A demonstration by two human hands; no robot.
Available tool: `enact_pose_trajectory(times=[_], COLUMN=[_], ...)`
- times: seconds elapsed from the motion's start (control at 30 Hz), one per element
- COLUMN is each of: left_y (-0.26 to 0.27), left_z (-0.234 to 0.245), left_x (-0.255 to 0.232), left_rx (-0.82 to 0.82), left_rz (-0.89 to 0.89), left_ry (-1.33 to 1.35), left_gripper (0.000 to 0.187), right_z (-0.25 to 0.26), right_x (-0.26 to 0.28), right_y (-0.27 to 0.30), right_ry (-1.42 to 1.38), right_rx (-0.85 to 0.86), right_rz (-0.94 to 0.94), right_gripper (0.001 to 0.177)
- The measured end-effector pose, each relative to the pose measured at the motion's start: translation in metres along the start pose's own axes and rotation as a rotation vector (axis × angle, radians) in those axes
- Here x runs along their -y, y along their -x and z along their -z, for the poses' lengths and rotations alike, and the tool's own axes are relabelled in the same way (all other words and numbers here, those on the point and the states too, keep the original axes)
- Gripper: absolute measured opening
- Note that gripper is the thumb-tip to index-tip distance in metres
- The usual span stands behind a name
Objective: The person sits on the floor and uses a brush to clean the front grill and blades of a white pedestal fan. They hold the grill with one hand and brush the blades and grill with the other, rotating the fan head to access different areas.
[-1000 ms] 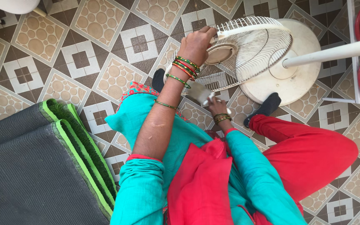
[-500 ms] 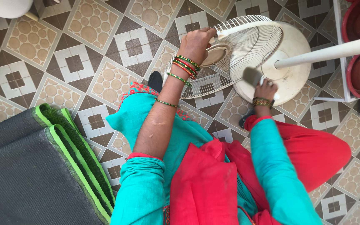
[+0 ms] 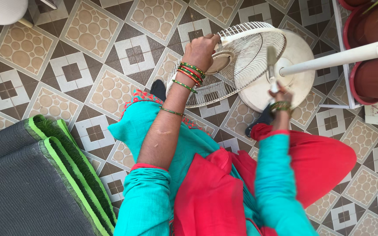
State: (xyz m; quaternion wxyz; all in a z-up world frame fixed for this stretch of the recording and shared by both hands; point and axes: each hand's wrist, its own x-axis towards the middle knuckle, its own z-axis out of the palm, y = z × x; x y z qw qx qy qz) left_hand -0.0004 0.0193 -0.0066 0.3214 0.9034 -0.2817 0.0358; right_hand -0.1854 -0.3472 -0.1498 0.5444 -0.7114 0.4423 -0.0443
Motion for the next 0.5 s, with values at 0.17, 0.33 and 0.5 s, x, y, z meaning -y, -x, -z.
enact_pose_trajectory(times=[0.17,0.33,0.5], left_y=[0.004,0.004,0.001], left_z=[0.003,0.006,0.004], left_x=[-0.001,-0.001,0.0], left_rx=[-0.01,-0.01,-0.02], left_rz=[-0.035,-0.043,-0.046], left_ry=[0.01,0.02,0.011], left_gripper=[0.026,0.028,0.027], right_z=[-0.05,-0.064,-0.056], right_x=[-0.056,-0.055,-0.024], right_y=[0.032,0.015,-0.011], right_ry=[-0.599,-0.914,-0.829], right_rx=[0.36,0.382,0.178], right_rz=[-0.459,-0.679,-0.339], right_gripper=[0.023,0.02,0.018])
